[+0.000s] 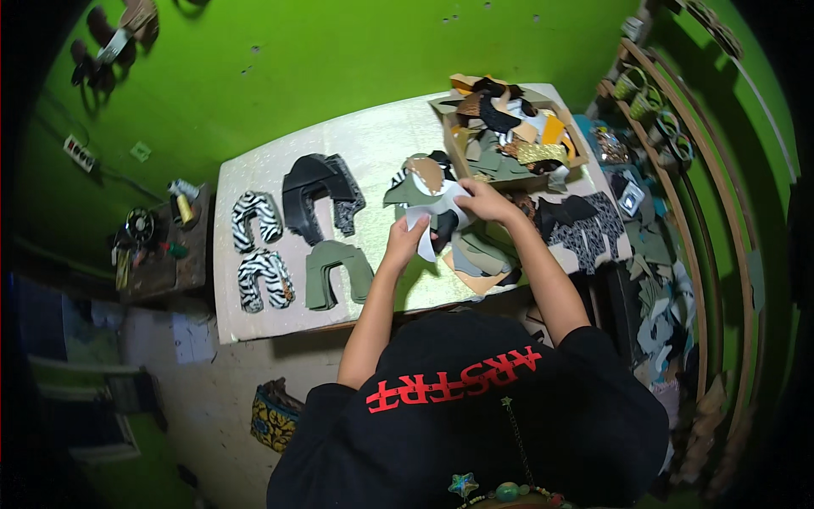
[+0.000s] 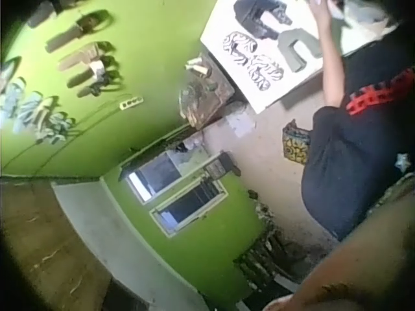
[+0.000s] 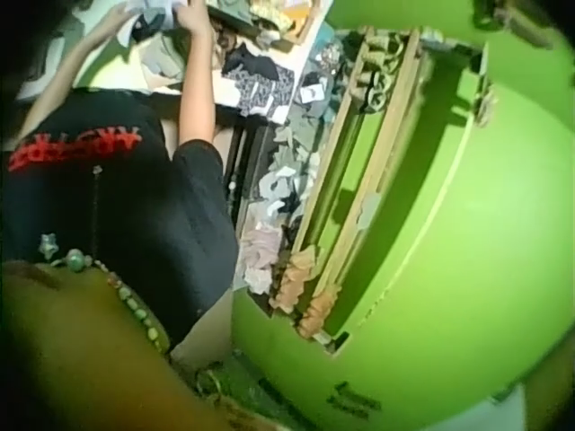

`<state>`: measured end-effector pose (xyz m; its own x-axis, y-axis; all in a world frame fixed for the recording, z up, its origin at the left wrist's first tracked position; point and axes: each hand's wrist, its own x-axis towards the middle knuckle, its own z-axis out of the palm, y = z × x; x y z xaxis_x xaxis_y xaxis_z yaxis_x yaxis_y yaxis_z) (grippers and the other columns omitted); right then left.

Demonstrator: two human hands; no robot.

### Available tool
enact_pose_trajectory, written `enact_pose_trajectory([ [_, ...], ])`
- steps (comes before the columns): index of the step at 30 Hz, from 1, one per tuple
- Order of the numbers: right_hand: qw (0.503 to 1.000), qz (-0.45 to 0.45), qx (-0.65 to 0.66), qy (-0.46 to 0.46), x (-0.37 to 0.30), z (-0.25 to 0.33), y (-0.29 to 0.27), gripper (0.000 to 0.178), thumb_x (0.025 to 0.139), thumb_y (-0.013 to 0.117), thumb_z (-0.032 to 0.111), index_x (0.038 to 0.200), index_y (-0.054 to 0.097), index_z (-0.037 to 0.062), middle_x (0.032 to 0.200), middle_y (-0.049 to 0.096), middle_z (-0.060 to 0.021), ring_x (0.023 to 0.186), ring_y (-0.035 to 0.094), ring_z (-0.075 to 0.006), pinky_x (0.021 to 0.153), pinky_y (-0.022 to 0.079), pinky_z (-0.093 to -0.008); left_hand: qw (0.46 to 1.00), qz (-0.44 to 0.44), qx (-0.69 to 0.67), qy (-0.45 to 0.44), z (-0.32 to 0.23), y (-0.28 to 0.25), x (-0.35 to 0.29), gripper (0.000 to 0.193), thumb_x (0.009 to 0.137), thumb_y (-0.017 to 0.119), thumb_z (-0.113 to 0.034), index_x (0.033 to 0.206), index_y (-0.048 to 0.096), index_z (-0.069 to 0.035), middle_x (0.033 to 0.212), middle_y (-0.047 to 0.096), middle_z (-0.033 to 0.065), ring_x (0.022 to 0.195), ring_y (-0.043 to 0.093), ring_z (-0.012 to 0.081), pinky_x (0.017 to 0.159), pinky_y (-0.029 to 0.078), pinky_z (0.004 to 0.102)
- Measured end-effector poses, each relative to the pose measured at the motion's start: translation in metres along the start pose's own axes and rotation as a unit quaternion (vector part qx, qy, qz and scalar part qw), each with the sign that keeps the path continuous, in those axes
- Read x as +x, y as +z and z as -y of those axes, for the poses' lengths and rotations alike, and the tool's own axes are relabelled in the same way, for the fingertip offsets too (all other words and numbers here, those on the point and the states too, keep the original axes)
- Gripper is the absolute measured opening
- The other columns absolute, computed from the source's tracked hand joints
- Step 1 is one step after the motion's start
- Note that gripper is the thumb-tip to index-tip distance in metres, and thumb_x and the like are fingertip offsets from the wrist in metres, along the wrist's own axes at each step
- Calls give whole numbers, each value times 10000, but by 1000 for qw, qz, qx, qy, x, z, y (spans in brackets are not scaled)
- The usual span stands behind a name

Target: Sorting and inspecting various cut leather and fabric pieces for shoe upper assembly.

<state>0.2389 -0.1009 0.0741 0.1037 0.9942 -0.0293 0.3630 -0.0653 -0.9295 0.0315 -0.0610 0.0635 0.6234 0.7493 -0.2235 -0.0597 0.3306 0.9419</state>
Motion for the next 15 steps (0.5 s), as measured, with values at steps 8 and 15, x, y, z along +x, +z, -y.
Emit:
enact_pose_trajectory([
  [8,965,-60,-252,-34,57,-33,60,289,711,604,133,940,567,-39,897,588,-194,853,569,-311,750,449,-364,992,-118,4,37,-27,-42,-29,253,874,507,-247,928,580,-11,749,575,-6,626,492,54,571,406,212],
  [15,886,-83,-454,50,83,-18,82,196,712,588,167,859,608,39,935,585,-151,812,602,-280,657,495,-392,991,-130,16,18,-21,-69,-44,273,860,510,-212,1006,565,13,878,600,38,768,547,84,690,429,220],
])
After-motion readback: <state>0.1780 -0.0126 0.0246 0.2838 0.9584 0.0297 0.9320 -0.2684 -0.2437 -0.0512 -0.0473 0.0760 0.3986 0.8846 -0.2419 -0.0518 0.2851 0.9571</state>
